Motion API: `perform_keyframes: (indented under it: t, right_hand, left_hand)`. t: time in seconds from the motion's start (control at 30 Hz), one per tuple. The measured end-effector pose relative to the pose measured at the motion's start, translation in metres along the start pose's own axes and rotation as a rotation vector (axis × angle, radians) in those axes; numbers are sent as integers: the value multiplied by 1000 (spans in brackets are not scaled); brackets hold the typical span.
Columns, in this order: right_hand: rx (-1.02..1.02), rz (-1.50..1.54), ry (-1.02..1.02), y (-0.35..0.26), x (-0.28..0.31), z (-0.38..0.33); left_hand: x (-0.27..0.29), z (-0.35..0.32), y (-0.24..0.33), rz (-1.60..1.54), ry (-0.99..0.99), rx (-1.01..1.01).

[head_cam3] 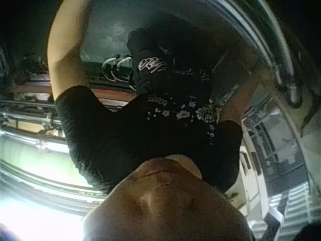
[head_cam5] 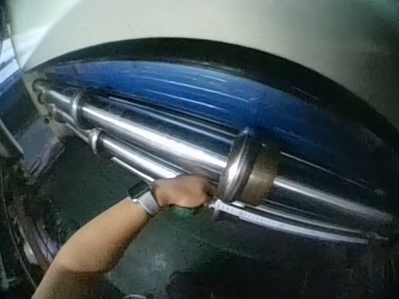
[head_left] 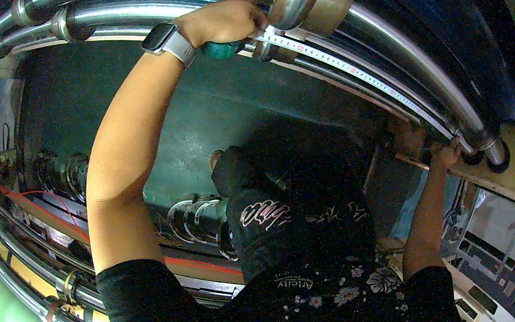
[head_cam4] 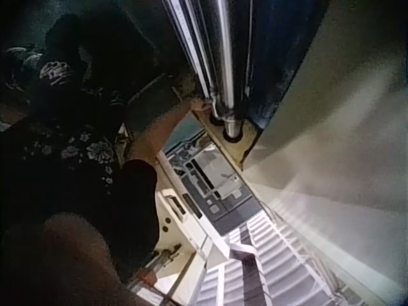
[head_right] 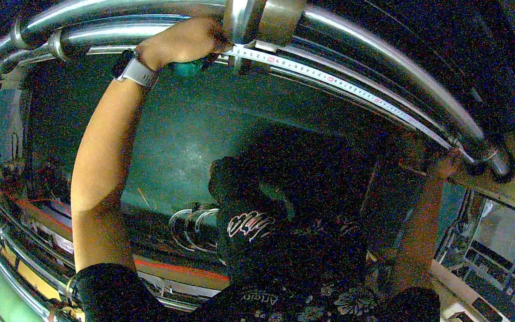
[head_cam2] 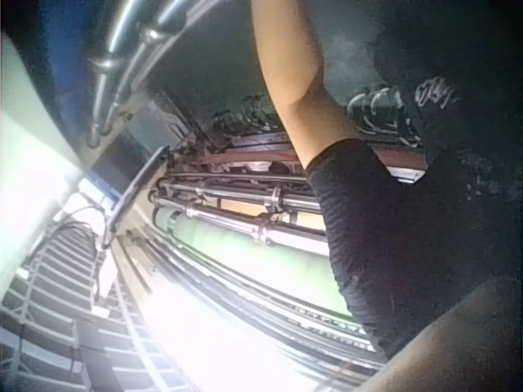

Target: The person uses a tape measure to measure the length of several metal pipes mounted on a wall or rack. They repeatedly extend the tape measure, align it with the pipes, and appear to mark or note measurements.

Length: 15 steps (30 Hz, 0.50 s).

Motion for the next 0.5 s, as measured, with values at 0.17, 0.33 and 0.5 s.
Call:
perform_keyframes:
  t: [0.17, 0.33, 0.5]
  right_hand:
    - [-261, 762, -391, 14, 29, 21]
    - [-445, 876, -677, 16, -20, 5]
    - [-360, 549, -472, -12, -2, 0]
  left_hand:
    - [2, 2, 1, -7, 55, -79]
    - [5, -5, 7, 48, -15, 34]
    - [4, 3, 8, 37, -2, -29]
Point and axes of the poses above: each hand's wrist, its own z-axis towards the middle knuckle, its own x-axis out of the back of the hand, y = z × x, the point moved 5 cm from there along z, towards the middle knuckle, and after that the axes turned 2 degrees about y, right-handed, at the moved point
